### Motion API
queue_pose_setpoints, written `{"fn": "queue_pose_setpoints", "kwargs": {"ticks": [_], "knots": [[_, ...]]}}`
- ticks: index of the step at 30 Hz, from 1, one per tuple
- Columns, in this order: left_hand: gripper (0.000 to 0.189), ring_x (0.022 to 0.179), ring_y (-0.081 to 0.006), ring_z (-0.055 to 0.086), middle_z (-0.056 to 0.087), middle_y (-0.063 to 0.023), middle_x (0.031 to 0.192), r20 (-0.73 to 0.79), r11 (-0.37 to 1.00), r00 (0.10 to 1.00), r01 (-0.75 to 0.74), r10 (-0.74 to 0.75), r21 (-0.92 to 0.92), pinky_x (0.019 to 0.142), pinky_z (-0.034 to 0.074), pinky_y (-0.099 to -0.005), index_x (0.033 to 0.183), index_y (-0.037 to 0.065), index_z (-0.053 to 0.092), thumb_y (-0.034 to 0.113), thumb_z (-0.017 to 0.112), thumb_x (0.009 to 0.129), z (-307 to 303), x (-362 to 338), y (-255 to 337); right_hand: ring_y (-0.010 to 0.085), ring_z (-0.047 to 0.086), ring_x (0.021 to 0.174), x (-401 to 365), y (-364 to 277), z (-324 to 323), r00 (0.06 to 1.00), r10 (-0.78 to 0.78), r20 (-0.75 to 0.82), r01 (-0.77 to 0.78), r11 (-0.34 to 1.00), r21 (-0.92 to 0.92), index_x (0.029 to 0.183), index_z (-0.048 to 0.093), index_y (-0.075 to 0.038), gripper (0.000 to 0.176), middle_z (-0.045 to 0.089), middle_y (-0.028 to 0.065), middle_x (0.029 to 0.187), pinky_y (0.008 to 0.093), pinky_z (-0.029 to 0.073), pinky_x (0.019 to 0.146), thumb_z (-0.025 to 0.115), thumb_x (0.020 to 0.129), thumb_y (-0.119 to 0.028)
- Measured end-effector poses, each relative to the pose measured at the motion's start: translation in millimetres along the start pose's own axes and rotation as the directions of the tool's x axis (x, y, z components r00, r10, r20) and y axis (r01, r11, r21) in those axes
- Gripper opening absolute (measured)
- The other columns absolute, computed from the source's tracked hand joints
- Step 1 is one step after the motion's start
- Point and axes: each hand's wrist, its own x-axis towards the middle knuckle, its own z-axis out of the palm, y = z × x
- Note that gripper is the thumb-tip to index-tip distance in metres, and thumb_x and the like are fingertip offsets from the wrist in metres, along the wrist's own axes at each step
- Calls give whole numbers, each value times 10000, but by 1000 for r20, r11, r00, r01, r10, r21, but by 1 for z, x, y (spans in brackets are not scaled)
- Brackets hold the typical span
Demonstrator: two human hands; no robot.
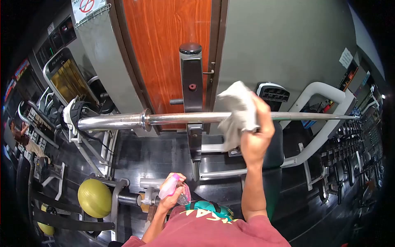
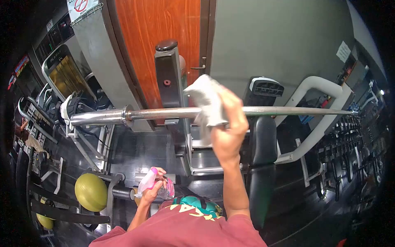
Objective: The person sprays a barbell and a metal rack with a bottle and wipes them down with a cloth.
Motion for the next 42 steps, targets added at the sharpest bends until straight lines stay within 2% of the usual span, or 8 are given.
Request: {"fn": "queue_pose_setpoints", "kwargs": {"ticks": [3,7,15,20,33,36,38,42], "knots": [[238,699,-150,590,530,-136,1080,13,1000,1000,27,-27,14,640,500,-283,1060,-39,531,-85,552,828,-1,-2,0,345,573,1111,5,24,-4,970,-141,-196,108,979,-172,1146,628,-41,497,590,166,1191,395,451,958,538,678,99],[241,704,-145,593,530,-133,1082,11,1000,999,31,-31,-3,635,499,-273,1060,-37,531,-82,544,823,3,-1,1,267,490,1195,-14,53,-5,975,73,209,70,794,-604,1188,606,-147,463,561,86,1237,486,277,1095,575,743,-24],[248,727,-170,579,510,-126,1122,54,992,996,59,-66,115,689,481,-305,1113,3,500,38,573,879,-3,-2,1,299,435,1268,-11,37,-31,912,55,406,159,866,-474,1339,470,-154,654,487,104,1330,508,286,1102,707,729,-157],[228,706,-142,595,533,-112,1072,22,996,998,62,-63,66,628,503,-269,1050,-51,544,-76,546,823,5,-2,4,339,527,1130,-33,67,-19,957,-172,234,272,814,-513,1174,612,-141,603,572,120,1178,447,437,996,599,619,94],[224,693,-138,607,533,-124,1070,144,994,989,-35,20,106,636,510,-271,1037,-59,573,-62,575,813,38,17,3,299,576,1091,-58,24,24,944,-202,261,307,825,-474,1111,658,-162,403,595,99,1135,379,526,885,618,741,-10],[221,697,-139,611,534,-122,1070,146,993,989,-35,19,110,636,511,-271,1035,-56,577,-55,580,814,32,16,0,325,561,1106,-50,52,-14,981,-120,152,193,677,-710,1118,651,-144,505,574,154,1179,399,529,883,600,661,65],[231,693,-139,610,536,-115,1066,124,994,992,-14,0,111,628,509,-266,1045,-55,575,-63,575,814,28,11,1,335,534,1135,-38,62,-38,1000,23,-10,-23,682,-731,1183,620,-147,584,564,138,1206,422,508,912,555,658,101],[258,693,-137,604,531,-112,1064,93,995,994,42,-50,93,613,508,-263,1073,-60,558,-80,564,815,16,-1,-2,358,529,1131,-39,59,-27,996,42,-73,-79,758,-647,1215,597,-141,587,555,152,1216,437,473,942,553,677,89]]}}
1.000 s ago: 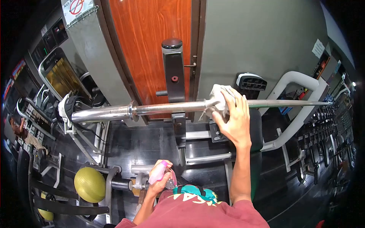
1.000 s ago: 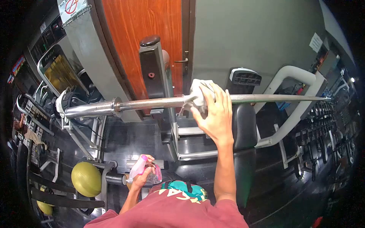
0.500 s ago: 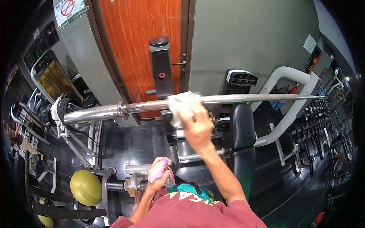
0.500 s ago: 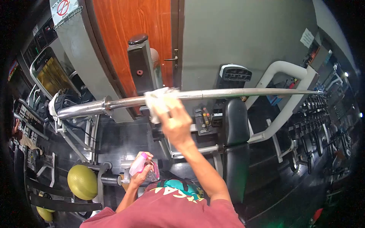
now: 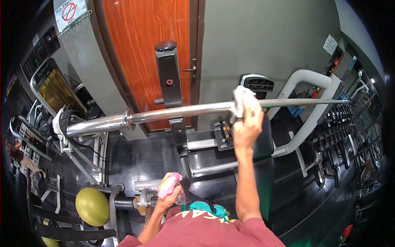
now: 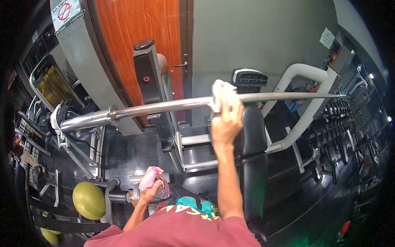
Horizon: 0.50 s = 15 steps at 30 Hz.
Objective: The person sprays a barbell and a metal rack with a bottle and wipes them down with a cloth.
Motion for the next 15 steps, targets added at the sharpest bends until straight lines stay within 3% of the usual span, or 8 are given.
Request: {"fn": "queue_pose_setpoints", "kwargs": {"ticks": [3,5,7,11,13,15], "knots": [[267,703,-137,600,530,-111,1061,-27,999,999,34,-35,-20,613,510,-261,1076,-60,553,-93,560,811,-4,-5,-6,391,555,1114,-32,-47,14,990,-45,134,29,993,118,1175,597,-110,556,564,184,1205,446,470,962,574,660,97],[268,708,-138,598,528,-111,1060,-30,999,999,36,-36,-18,614,510,-261,1073,-59,551,-101,557,808,-3,-5,-5,382,568,1118,-50,-76,20,961,-208,182,131,923,362,1203,590,-128,591,570,191,1214,420,483,958,553,659,99],[269,712,-138,596,526,-110,1059,-38,999,999,36,-36,-16,614,511,-262,1070,-59,550,-109,554,805,-3,-5,-4,351,586,1093,-62,-94,17,971,-90,220,-38,855,518,1222,592,-151,633,584,155,1192,410,513,912,565,647,112],[271,708,-142,593,520,-108,1058,-65,1000,998,9,-8,9,617,510,-265,1063,-56,545,-122,545,800,-2,-7,1,347,580,1105,-73,-52,27,980,-67,187,-15,913,407,1222,600,-135,603,584,153,1203,407,501,920,568,667,101],[273,704,-142,593,519,-106,1058,-74,1000,997,-1,0,-12,618,510,-266,1063,-56,543,-124,543,799,-7,-7,3,368,548,1153,-68,-31,24,999,2,42,-16,935,353,1236,577,-83,479,582,188,1210,415,446,986,594,768,14],[275,696,-142,594,521,-104,1061,-77,999,997,27,-25,26,619,509,-268,1068,-55,544,-124,537,801,-13,-13,-1,375,531,1177,-51,-15,13,997,10,-82,17,947,322,1246,564,-43,461,568,197,1235,431,424,1004,583,788,6]]}}
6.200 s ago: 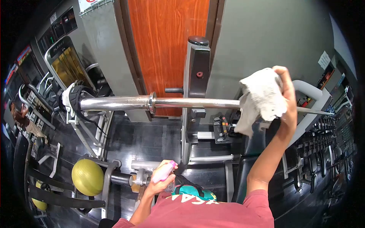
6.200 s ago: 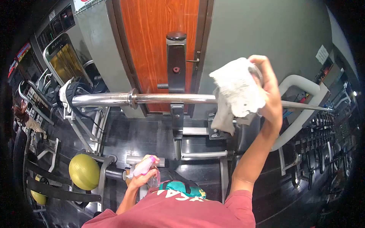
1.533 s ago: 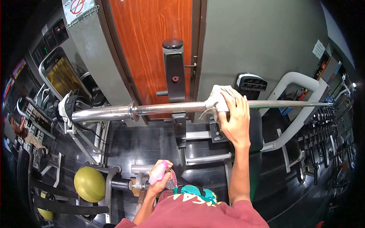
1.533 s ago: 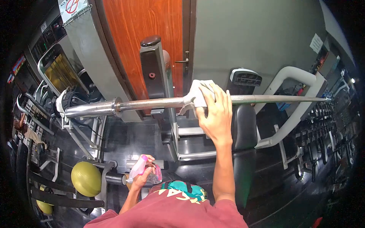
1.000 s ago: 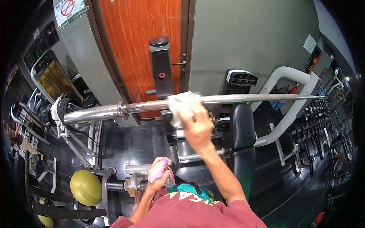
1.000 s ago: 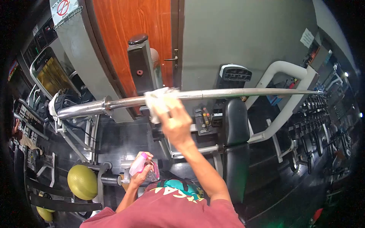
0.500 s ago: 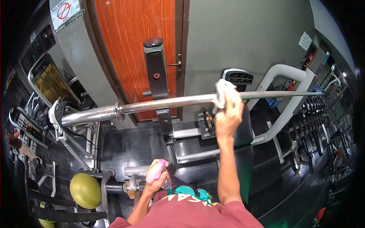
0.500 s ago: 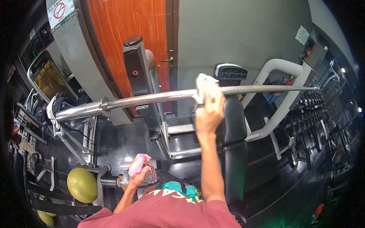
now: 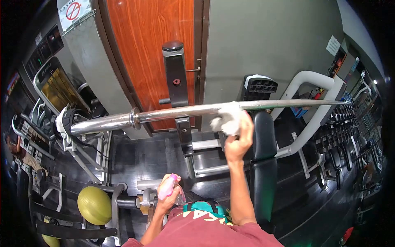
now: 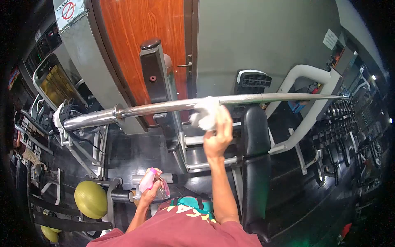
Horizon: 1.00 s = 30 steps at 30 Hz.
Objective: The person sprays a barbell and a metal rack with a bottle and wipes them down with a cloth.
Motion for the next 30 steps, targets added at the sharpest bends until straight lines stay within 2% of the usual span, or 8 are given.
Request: {"fn": "queue_pose_setpoints", "kwargs": {"ticks": [4,8,15,19,21,24,27,30], "knots": [[281,691,-138,596,530,-107,1072,-6,998,1000,-3,3,59,619,509,-270,1081,-53,548,-122,536,809,-9,-7,-6,394,476,1240,29,10,-12,953,113,-280,-123,992,-19,1302,529,-46,595,498,208,1321,461,380,1048,537,722,90],[278,692,-134,598,532,-102,1071,5,1000,1000,4,-4,-9,619,507,-263,1085,-49,555,-113,539,816,-1,-1,4,394,517,1199,9,-13,17,995,76,-61,-84,988,-131,1132,633,-111,528,542,182,1227,458,436,998,577,660,120],[272,682,-142,602,525,-106,1054,62,1000,998,11,-11,10,612,499,-266,1085,-63,556,-88,565,815,11,10,0,351,567,1137,-34,-59,30,936,124,331,-224,933,281,1199,604,-64,592,572,194,1209,370,440,986,524,640,111],[268,681,-143,602,525,-108,1057,61,1000,998,-19,18,15,616,501,-268,1082,-67,556,-85,567,815,7,6,3,206,600,1058,-60,-16,42,780,456,428,-622,633,461,1217,566,-52,410,619,117,1120,306,460,934,508,820,35],[267,682,-143,602,528,-108,1056,24,999,999,-35,36,-11,620,505,-272,1080,-67,557,-88,566,814,2,1,1,183,610,1013,-55,7,34,608,611,506,-752,241,613,1203,558,-75,304,623,100,1073,305,481,908,470,913,-94],[270,683,-138,603,531,-108,1057,4,994,1000,-16,16,105,621,510,-271,1081,-68,557,-90,565,812,-7,-7,3,228,634,981,-29,68,20,417,555,720,-567,-459,683,1196,545,-77,328,629,102,1061,351,506,884,411,965,-266],[270,683,-134,604,532,-102,1055,-25,999,1000,-15,16,45,618,515,-270,1080,-65,559,-92,559,811,-13,-11,2,180,635,785,30,18,9,377,792,480,-252,-411,876,1022,576,-16,240,633,74,902,323,576,768,445,975,-212],[274,682,-130,603,532,-97,1055,-39,999,999,31,-29,45,618,517,-267,1079,-63,560,-100,553,808,-14,-11,1,181,620,728,14,17,25,521,587,620,-317,-541,779,1003,576,-24,230,617,73,858,284,564,661,466,974,-224]]}}
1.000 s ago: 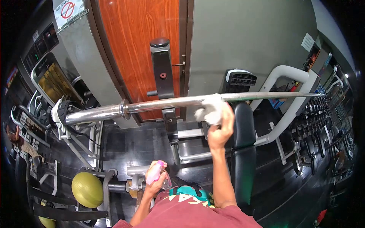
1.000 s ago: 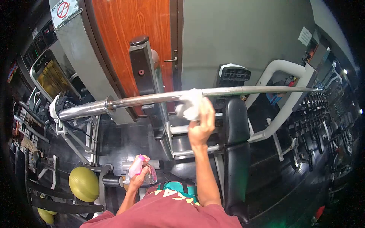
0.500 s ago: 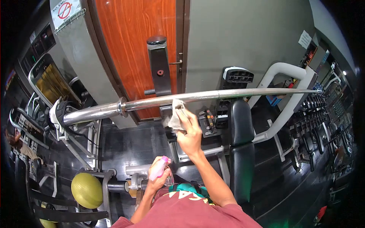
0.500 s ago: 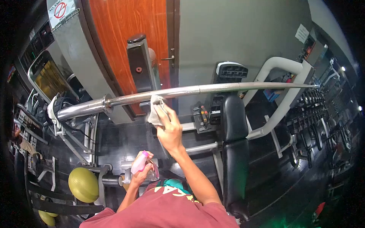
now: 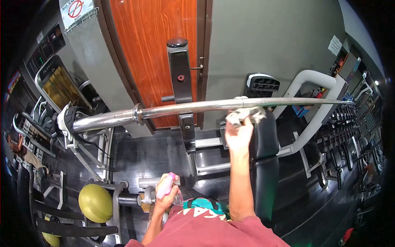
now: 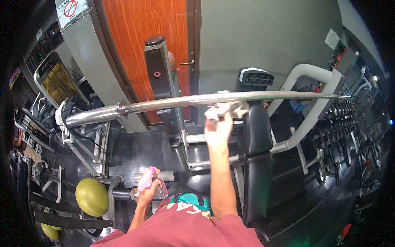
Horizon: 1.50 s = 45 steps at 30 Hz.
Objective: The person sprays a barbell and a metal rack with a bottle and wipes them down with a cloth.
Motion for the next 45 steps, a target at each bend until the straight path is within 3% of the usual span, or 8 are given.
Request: {"fn": "queue_pose_setpoints", "kwargs": {"ticks": [2,8,12,16,31,36,40,45], "knots": [[276,683,-130,603,532,-97,1055,9,999,999,-36,35,41,620,517,-266,1079,-62,560,-102,551,807,2,5,2,189,589,634,-28,30,26,937,155,-312,-211,965,-156,1002,578,-54,205,606,67,840,283,527,584,504,962,-241],[275,691,-138,599,534,-106,1054,16,994,998,-59,57,89,623,512,-269,1080,-60,545,-104,541,809,8,8,9,218,612,1020,-39,51,-1,901,430,58,-416,894,-169,1170,519,-50,230,613,103,1111,381,487,938,457,964,-130],[264,703,-151,599,522,-118,1059,51,989,996,-75,69,127,618,509,-274,1081,-67,524,-100,529,819,9,8,8,240,631,953,-13,11,-26,977,9,215,158,650,-743,1067,576,-17,223,644,115,998,388,507,898,488,922,-162],[257,704,-152,602,516,-118,1061,75,975,993,-103,89,198,613,509,-275,1080,-66,523,-95,528,825,1,9,4,254,643,909,3,-39,-5,992,30,120,-38,997,65,1060,568,-36,215,644,113,1017,387,552,848,473,942,-187],[268,672,-120,602,546,-100,1041,9,990,998,-69,68,122,615,504,-257,1070,-57,578,-88,574,803,1,18,2,208,554,1134,-68,10,11,992,-84,-97,17,837,-547,1286,479,-33,385,555,107,1259,361,444,976,444,988,-275],[266,675,-125,603,545,-103,1046,-11,988,1000,-23,25,152,621,507,-259,1065,-61,575,-94,567,802,-5,16,0,278,528,1160,-34,-28,18,581,-713,392,612,66,-788,1303,425,11,415,494,164,1295,412,416,995,566,928,-95],[269,678,-124,603,544,-98,1043,0,985,1000,-25,26,172,625,509,-259,1067,-57,571,-98,564,801,-5,20,1,351,369,1291,-12,-32,58,718,-98,689,278,-868,-412,1319,477,-87,538,428,174,1361,458,319,1065,676,826,-171],[282,694,-116,599,552,-83,1031,-4,994,1000,-24,24,107,631,509,-258,1084,-47,564,-89,567,806,-2,28,3,349,365,1318,-18,-47,61,769,-15,640,427,-732,-531,1411,405,-94,565,410,177,1399,448,273,1115,584,879,-153]]}}
